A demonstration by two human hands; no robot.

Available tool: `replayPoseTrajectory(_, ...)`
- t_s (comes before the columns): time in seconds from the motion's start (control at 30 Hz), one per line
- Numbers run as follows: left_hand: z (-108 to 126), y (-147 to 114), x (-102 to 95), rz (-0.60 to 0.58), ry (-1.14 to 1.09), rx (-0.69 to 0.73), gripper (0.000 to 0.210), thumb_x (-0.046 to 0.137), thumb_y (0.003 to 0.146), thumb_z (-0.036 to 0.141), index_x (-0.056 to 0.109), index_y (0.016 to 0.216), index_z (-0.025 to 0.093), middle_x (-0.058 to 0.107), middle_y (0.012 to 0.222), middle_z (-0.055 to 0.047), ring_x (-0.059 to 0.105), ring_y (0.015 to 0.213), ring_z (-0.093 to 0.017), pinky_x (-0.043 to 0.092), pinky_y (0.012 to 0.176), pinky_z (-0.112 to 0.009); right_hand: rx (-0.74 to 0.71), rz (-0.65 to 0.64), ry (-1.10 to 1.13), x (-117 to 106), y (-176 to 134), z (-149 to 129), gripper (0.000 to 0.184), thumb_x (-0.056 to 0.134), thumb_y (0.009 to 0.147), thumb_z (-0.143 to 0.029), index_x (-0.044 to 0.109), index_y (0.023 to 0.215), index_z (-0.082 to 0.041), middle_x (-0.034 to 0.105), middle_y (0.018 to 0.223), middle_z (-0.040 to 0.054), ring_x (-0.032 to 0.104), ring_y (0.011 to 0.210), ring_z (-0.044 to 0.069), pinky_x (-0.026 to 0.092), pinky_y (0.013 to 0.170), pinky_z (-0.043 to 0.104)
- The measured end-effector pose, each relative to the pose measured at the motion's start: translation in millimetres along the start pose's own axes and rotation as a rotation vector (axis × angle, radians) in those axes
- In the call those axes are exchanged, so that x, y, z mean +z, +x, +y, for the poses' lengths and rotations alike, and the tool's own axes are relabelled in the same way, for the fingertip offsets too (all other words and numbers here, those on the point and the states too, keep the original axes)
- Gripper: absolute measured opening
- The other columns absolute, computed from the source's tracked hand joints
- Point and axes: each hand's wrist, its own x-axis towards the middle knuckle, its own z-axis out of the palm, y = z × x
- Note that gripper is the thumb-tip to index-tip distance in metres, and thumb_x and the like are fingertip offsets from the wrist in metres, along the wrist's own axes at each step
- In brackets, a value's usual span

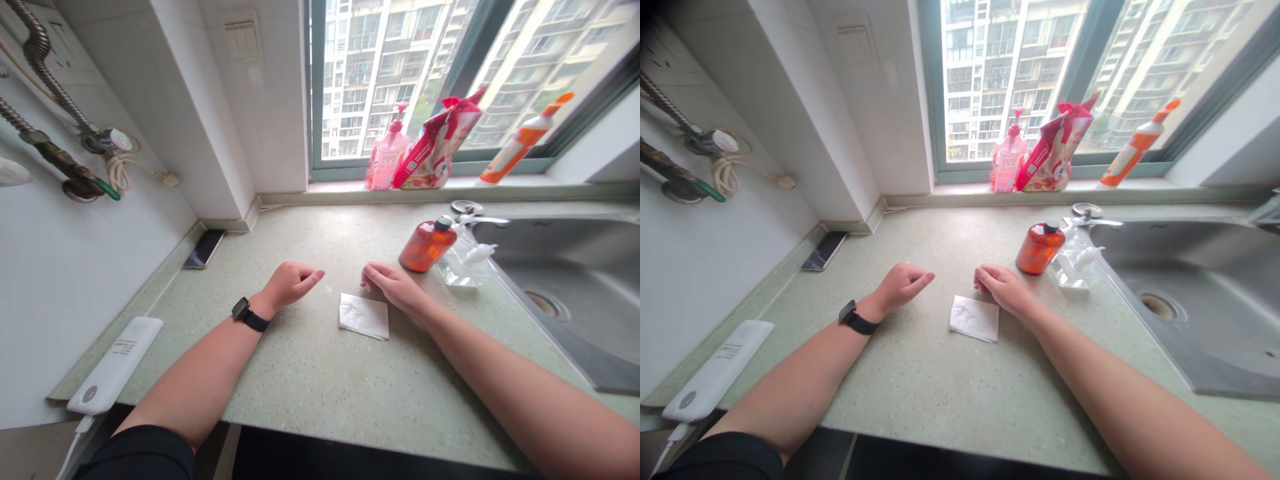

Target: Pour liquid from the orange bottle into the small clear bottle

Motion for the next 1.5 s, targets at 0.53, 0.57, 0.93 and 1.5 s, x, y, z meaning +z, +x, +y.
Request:
replayPoseTrajectory(0.53, -1.3, 1.8, 1.6, -0.085, 0.006, -0.025, 0.053, 0.050, 0.103, 0.045, 0.024, 0.064, 0.021, 0.022, 0.060, 0.005, 0.023, 0.058, -0.011, 0.019, 0.060, -0.033, -0.037, -0.069, -0.131, -3.5, -1.2, -1.6, 0.046, 0.051, 0.101, -0.059, 0.061, 0.074, -0.023, 0.066, 0.072, 0.0005, 0.057, 0.070, 0.017, 0.043, 0.068, 0.033)
replayPoseTrajectory(0.57, -1.9, 1.9, 1.3, -0.077, 0.009, -0.028, 0.053, 0.050, 0.103, 0.045, 0.025, 0.064, 0.022, 0.022, 0.060, 0.005, 0.023, 0.058, -0.011, 0.019, 0.060, -0.033, -0.036, -0.071, -0.135, -3.4, -1.1, -1.3, 0.046, 0.051, 0.101, -0.059, 0.062, 0.074, -0.023, 0.066, 0.073, 0.0003, 0.057, 0.070, 0.017, 0.043, 0.068, 0.033)
replayPoseTrajectory(0.93, -0.5, 1.8, 1.2, -0.051, 0.011, -0.047, 0.052, 0.050, 0.103, 0.047, 0.023, 0.065, 0.022, 0.021, 0.062, 0.005, 0.024, 0.058, -0.012, 0.019, 0.059, -0.032, -0.025, -0.099, -0.156, -5.3, -1.4, -1.9, 0.039, 0.056, 0.098, -0.055, 0.068, 0.080, -0.023, 0.070, 0.078, 0.0015, 0.062, 0.075, 0.019, 0.047, 0.073, 0.034)
replayPoseTrajectory(1.5, -0.3, 1.4, 1.9, -0.026, 0.053, -0.046, 0.042, 0.056, 0.103, 0.044, 0.048, 0.068, 0.020, 0.040, 0.059, 0.006, 0.038, 0.056, -0.011, 0.027, 0.060, -0.029, -0.118, -0.085, -0.260, -0.3, -3.7, -6.8, 0.034, 0.059, 0.099, -0.050, 0.076, 0.088, -0.023, 0.077, 0.082, 0.0047, 0.068, 0.078, 0.021, 0.052, 0.074, 0.035)
